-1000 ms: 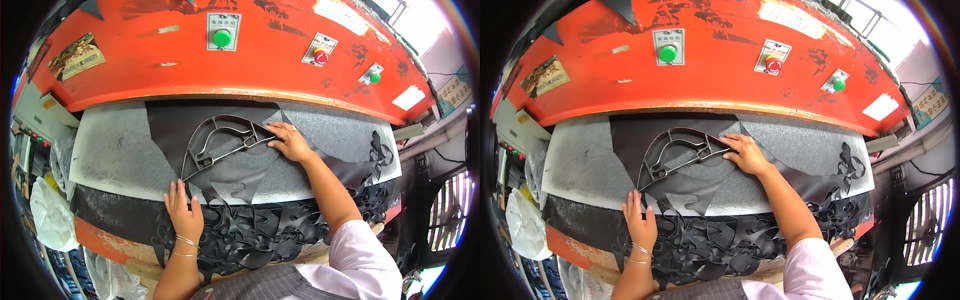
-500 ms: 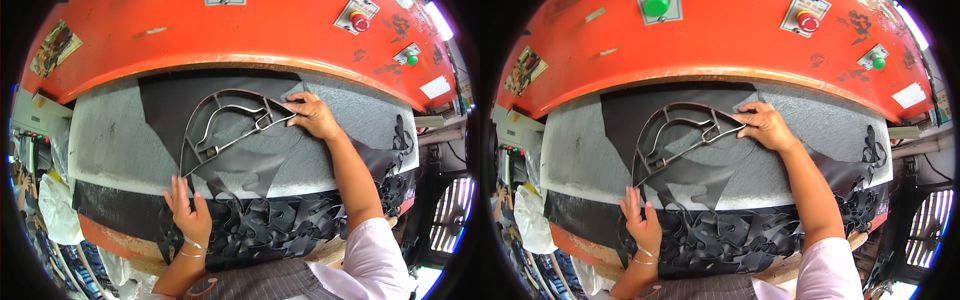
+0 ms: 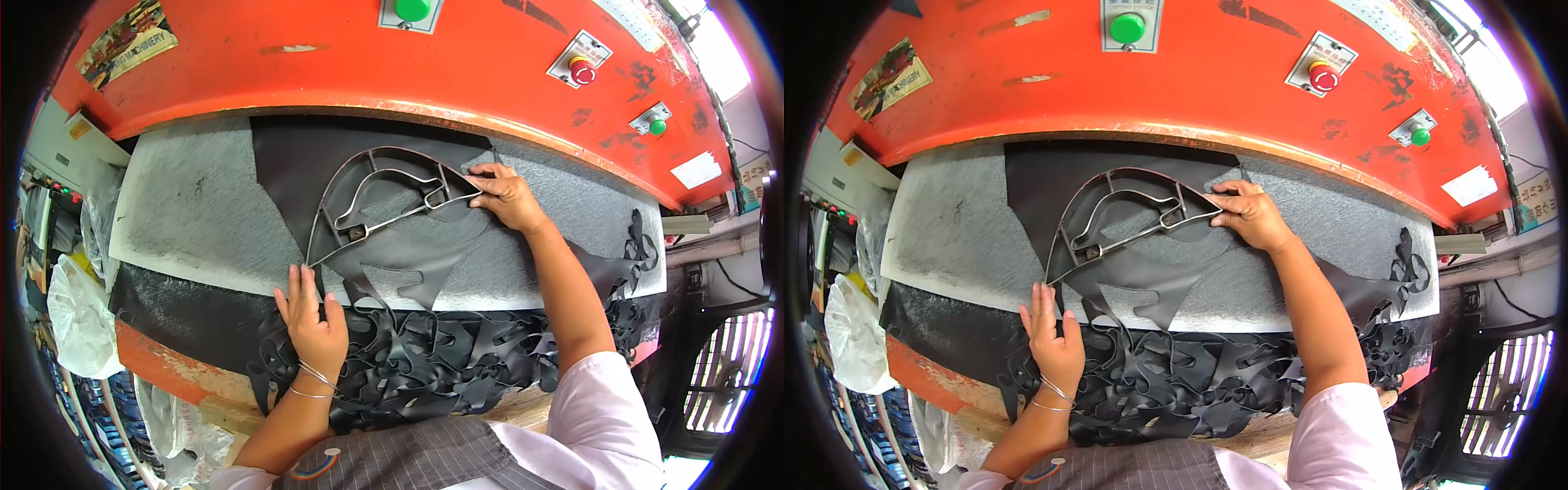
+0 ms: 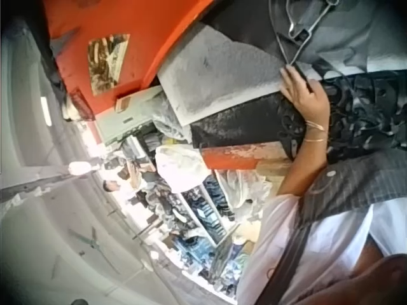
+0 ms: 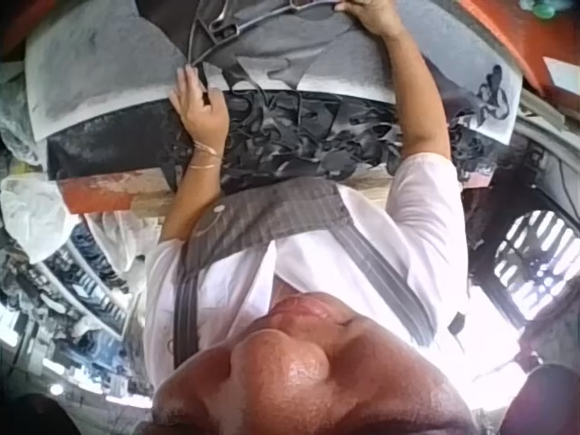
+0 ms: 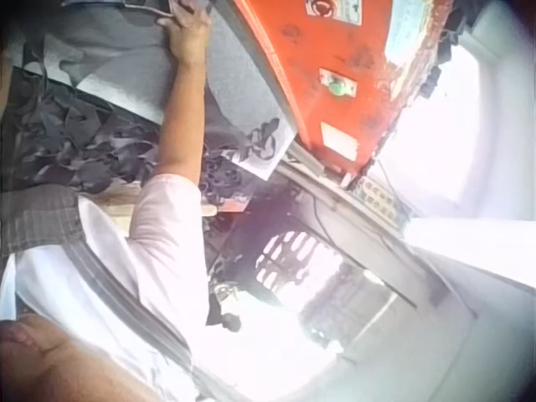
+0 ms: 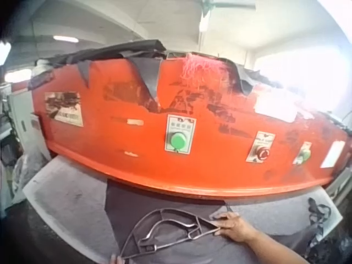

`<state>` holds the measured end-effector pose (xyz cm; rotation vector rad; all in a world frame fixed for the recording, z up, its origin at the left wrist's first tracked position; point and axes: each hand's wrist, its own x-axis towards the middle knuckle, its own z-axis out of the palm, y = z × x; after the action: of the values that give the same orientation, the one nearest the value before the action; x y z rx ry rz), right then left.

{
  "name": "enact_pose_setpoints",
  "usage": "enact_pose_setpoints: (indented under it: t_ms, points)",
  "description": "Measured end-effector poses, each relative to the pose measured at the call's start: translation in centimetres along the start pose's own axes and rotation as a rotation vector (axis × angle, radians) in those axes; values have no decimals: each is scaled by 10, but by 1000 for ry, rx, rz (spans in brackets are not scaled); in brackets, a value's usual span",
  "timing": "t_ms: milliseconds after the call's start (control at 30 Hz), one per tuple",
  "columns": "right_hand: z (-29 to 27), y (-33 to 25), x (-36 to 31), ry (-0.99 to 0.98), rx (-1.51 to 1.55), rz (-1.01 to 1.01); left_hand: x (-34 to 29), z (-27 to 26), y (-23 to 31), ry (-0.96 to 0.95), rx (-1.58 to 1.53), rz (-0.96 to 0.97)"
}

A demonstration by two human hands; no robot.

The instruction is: Using a hydraulic press and specialized metal dies to cut shoe components from a sheet of leather material.

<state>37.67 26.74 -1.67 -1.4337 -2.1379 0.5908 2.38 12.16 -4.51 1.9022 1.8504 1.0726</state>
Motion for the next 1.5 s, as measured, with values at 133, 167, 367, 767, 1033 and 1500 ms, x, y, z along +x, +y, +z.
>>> enact_pose_setpoints:
  t_ms: [133,167,367,767,1033,1500]
  points:
    - [-1,-2,4,-5,-109,-9,1,4,-4,14,31,28]
    - [0,-2,7,5,-53,-23,2,1,-4,25,53,24]
    - [3,2,11,80,-189,-122,13,7,-11,61,79,72]
    - [-173,-7,-50,1543,104,45,65,-32,43,205,-340,211]
    - [-174,-21,-59,1570,-210,193,142,-72,126,318,-148,744]
    - [-175,-3,-110,1389,-308,257,-107,-86,29,-457,17,317]
